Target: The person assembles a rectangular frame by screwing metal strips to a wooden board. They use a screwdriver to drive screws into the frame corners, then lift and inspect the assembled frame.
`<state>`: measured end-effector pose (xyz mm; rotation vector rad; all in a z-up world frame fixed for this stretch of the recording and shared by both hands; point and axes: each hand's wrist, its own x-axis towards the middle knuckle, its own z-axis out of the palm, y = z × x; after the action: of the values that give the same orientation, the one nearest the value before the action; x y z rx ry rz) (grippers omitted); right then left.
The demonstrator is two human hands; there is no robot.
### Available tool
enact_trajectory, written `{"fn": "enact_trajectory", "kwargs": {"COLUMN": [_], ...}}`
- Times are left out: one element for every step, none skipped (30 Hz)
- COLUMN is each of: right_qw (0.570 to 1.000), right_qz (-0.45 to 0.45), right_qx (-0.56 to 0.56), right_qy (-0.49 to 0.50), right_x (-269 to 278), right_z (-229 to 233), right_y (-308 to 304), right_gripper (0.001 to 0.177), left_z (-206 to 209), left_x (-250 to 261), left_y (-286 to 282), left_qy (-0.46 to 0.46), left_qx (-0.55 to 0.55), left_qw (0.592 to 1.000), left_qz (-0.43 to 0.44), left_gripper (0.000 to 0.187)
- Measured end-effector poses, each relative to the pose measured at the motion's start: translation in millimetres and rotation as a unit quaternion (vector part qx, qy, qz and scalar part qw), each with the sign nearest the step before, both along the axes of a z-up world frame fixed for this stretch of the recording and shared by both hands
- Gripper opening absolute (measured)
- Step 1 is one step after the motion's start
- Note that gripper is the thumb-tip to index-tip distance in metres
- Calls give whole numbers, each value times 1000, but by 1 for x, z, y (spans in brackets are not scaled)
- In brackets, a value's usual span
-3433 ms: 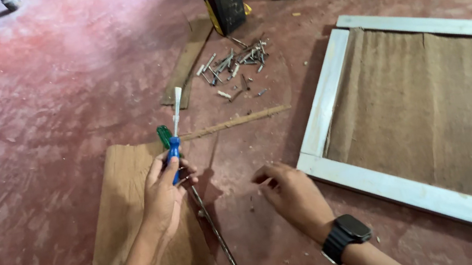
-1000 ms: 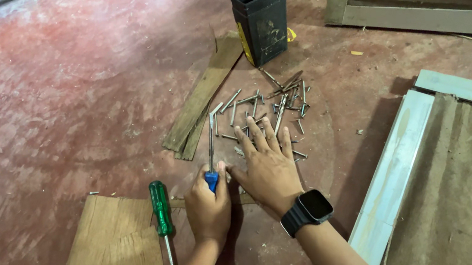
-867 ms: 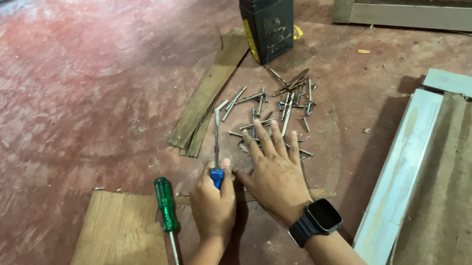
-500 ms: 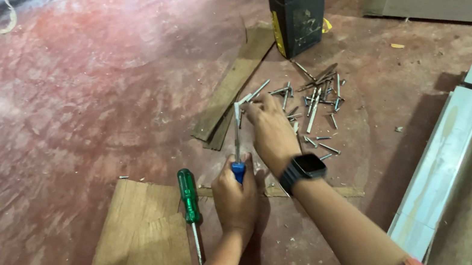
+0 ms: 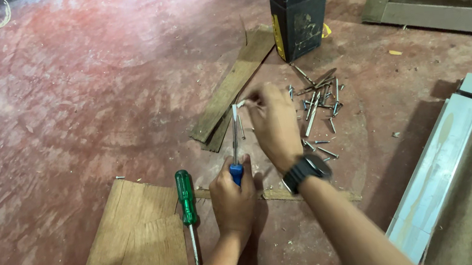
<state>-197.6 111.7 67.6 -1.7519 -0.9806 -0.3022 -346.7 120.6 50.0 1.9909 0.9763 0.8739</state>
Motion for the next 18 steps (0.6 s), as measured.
{"fn": "enact_trajectory", "kwargs": {"right_qw": [979, 917, 816, 784, 750, 715, 686, 657, 627, 602, 576, 550, 536, 522, 508, 535, 561, 586], "right_qz": [57, 112, 163, 182, 198, 214, 211, 207, 206, 211, 216, 220, 232, 244, 256, 262, 266, 268], "right_qx": [78, 153, 221, 240, 259, 277, 295, 312, 332, 348, 362, 376, 384, 392, 400, 390, 383, 377], "right_qy": [180, 352, 509, 543, 575, 606, 631, 654, 674, 687, 700, 712, 715, 717, 719, 702, 684, 665], "right_x": [-4, -7, -9, -10, -10, -10, -9, -9, -7, -4, -2, 0, 1, 1, 0, -2, -6, -10], "right_z": [4, 8, 11, 14, 17, 20, 23, 26, 30, 35, 41, 46, 51, 56, 61, 66, 71, 77], "right_y": [-6, -14, -22, -30, -41, -51, -60, -69, -76, -83, -91, -101, -111, -121, -133, -144, -154, -165], "right_gripper": [7, 7, 7, 8, 8, 9, 8, 7, 7, 7, 8, 9, 8, 7, 7, 8, 10, 11], "left_z": [0, 0, 0, 0, 0, 0, -1, -2, -3, -5, -8, -10, -13, -15, -17, -16, -12, -6], "left_x": [0, 0, 0, 0, 1, 1, 1, -1, 0, 0, -1, -3, -3, -3, -4, -4, -3, -1], "left_y": [1, 2, 2, 2, 1, 0, 0, -2, -1, 1, 1, 1, 3, 3, 3, 2, 0, -5], "left_qy": [5, 10, 6, 1, -5, -7, -7, -7, -14, -21, -28, -25, -25, -24, -34, -44, -53, -62], "left_qx": [12, 24, 32, 39, 45, 28, 10, -9, 5, 18, 29, 34, 40, 45, 44, 44, 46, 38], "left_qw": [1000, 1000, 999, 999, 999, 999, 1000, 1000, 1000, 1000, 999, 999, 999, 999, 998, 998, 998, 997], "left_qz": [5, 10, 13, 16, 15, 15, 14, 13, 13, 12, 12, 10, 8, 6, 3, 1, -7, 5], "left_gripper": [45, 45, 45, 45, 44, 42, 41, 39, 39, 40, 40, 40, 40, 39, 38, 37, 35, 37]}}
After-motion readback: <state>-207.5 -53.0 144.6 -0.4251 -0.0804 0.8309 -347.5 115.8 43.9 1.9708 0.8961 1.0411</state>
